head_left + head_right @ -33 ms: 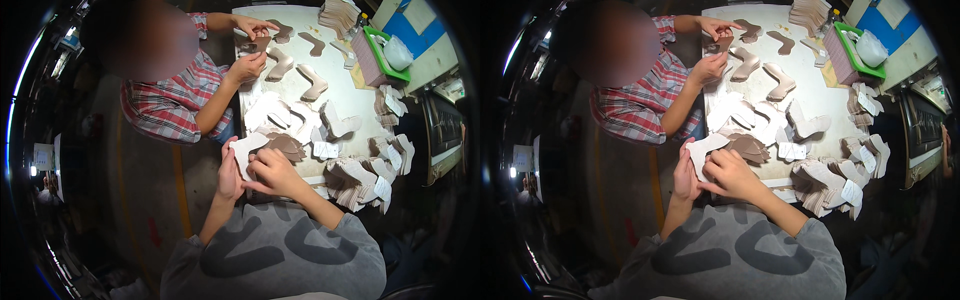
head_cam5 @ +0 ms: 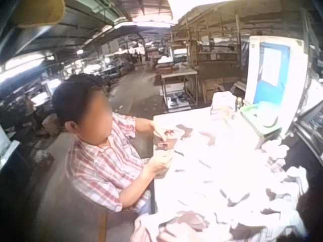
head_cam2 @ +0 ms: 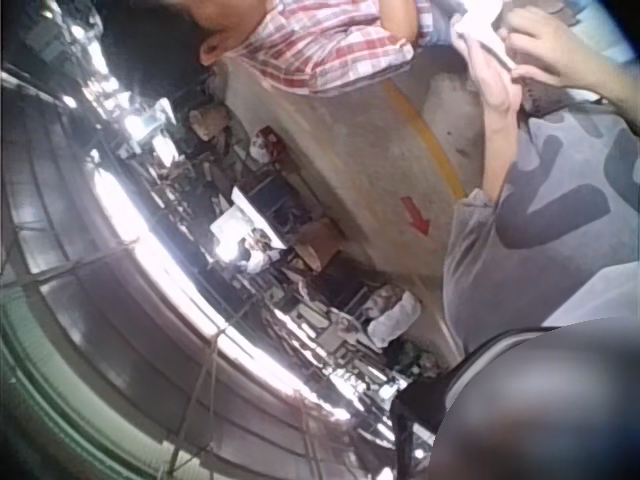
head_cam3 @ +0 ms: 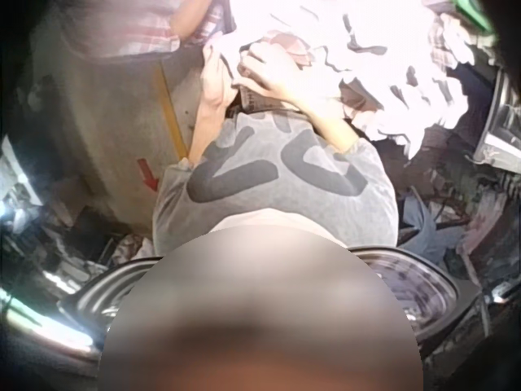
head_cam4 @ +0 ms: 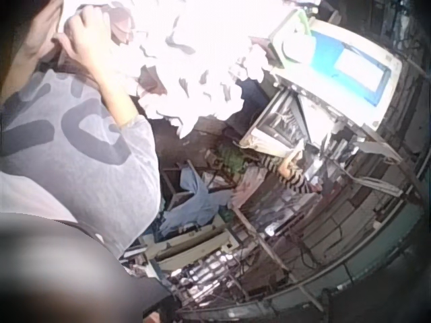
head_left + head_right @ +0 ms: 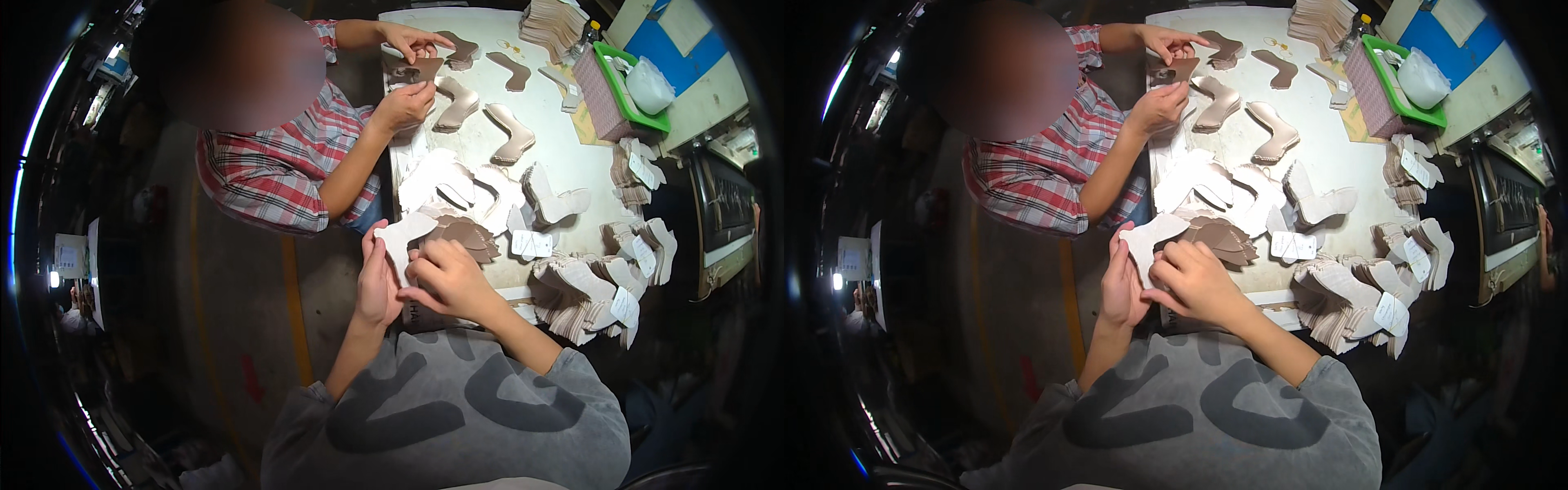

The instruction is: The person repeatedly picks up stacked beige shoe parts from a table, separates them one by one, and places them back on the table. A coworker performs the same task across the table.

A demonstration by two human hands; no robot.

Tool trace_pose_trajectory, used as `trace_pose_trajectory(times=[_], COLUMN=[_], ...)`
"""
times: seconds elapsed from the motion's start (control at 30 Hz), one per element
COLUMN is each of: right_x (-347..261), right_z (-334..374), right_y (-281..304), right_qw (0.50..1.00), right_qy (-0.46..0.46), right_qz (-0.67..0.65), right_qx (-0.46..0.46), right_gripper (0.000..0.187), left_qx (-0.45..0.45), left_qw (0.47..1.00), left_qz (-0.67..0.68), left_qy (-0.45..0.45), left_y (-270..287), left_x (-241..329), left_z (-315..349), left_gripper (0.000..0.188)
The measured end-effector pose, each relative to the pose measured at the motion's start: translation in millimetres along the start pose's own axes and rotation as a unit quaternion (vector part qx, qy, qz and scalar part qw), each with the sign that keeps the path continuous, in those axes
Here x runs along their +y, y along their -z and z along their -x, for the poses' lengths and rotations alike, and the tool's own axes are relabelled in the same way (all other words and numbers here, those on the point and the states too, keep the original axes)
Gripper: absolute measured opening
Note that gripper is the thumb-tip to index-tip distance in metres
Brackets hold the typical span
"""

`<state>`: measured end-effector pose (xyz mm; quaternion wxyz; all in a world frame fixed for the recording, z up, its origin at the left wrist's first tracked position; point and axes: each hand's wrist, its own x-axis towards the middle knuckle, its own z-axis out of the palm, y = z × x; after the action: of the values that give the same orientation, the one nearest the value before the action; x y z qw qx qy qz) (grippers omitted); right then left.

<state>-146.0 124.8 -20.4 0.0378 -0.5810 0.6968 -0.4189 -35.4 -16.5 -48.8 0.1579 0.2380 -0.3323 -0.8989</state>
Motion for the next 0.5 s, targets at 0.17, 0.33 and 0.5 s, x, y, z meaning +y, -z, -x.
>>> trace_pose_trajectory(times=[0.17, 0.33, 0.5], right_x=[1, -2, -14], right_z=[4, 9, 13], right_y=[13, 27, 33], right_qw=[0.995, 0.996, 0.983], right_qy=[-0.053, -0.026, -0.062], right_qz=[-0.011, -0.059, -0.138], right_qx=[0.086, 0.064, 0.106], right_gripper=[0.01, 0.01, 0.016], left_qx=[0.084, 0.036, 0.04], left_qw=[0.773, 0.709, 0.898], left_qz=[-0.557, -0.572, -0.282], left_qy=[-0.291, -0.411, -0.334], left_y=[-14, -13, -17], left_x=[11, 30, 20], left_z=[2, 23, 35], left_gripper=[0.026, 0.046, 0.034])
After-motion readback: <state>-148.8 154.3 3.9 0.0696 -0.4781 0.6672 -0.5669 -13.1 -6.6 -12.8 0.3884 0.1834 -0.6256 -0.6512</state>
